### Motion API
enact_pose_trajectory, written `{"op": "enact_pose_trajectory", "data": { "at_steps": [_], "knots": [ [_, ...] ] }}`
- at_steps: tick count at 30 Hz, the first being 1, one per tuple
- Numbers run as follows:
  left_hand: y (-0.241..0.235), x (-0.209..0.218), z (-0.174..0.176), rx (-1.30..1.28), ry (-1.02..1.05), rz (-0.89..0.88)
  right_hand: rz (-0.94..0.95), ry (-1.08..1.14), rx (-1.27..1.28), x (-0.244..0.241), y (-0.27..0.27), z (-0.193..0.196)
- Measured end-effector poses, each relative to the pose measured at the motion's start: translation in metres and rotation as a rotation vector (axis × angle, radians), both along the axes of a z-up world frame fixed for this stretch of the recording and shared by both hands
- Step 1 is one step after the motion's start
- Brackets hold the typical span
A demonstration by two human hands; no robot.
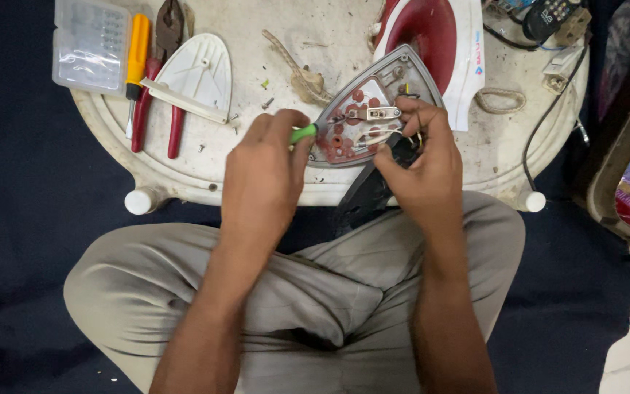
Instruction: The person is repairing a disassembled electric iron. They use a screwdriver to tighten screws on the internal wiring and components of the iron's base while sitting on the floor.
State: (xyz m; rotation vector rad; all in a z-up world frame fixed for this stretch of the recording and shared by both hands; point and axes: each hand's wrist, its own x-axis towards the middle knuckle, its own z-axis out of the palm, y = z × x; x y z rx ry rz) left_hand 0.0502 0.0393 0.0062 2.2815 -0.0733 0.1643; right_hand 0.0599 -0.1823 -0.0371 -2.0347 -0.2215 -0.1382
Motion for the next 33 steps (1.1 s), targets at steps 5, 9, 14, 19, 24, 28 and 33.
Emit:
{"op": "enact_pose_trajectory", "data": {
  "at_steps": [5, 9, 14, 19, 24, 28, 33],
  "knots": [
    [-0.013, -0.004, 0.000, 0.190, -0.043, -0.049, -0.107, -0.095, -0.221, -0.003, 0.014, 0.004],
    [-0.015, -0.004, 0.000, 0.265, -0.029, -0.081, -0.152, -0.123, -0.332, -0.006, 0.023, 0.007],
    [-0.014, -0.005, 0.003, 0.278, -0.042, -0.098, -0.144, -0.157, -0.374, -0.004, 0.026, 0.005],
    [-0.014, -0.009, 0.006, 0.301, -0.050, -0.106, -0.142, -0.138, -0.359, -0.005, 0.026, 0.007],
    [-0.017, -0.007, 0.004, 0.301, -0.071, -0.111, -0.138, -0.118, -0.344, -0.005, 0.027, 0.014],
    [-0.015, -0.008, 0.004, 0.295, -0.075, -0.094, -0.089, -0.037, -0.207, -0.002, 0.011, 0.027],
    [-0.016, -0.008, 0.003, 0.120, 0.037, -0.058, -0.228, 0.102, 0.042, -0.003, -0.012, 0.033]
  ]
}}
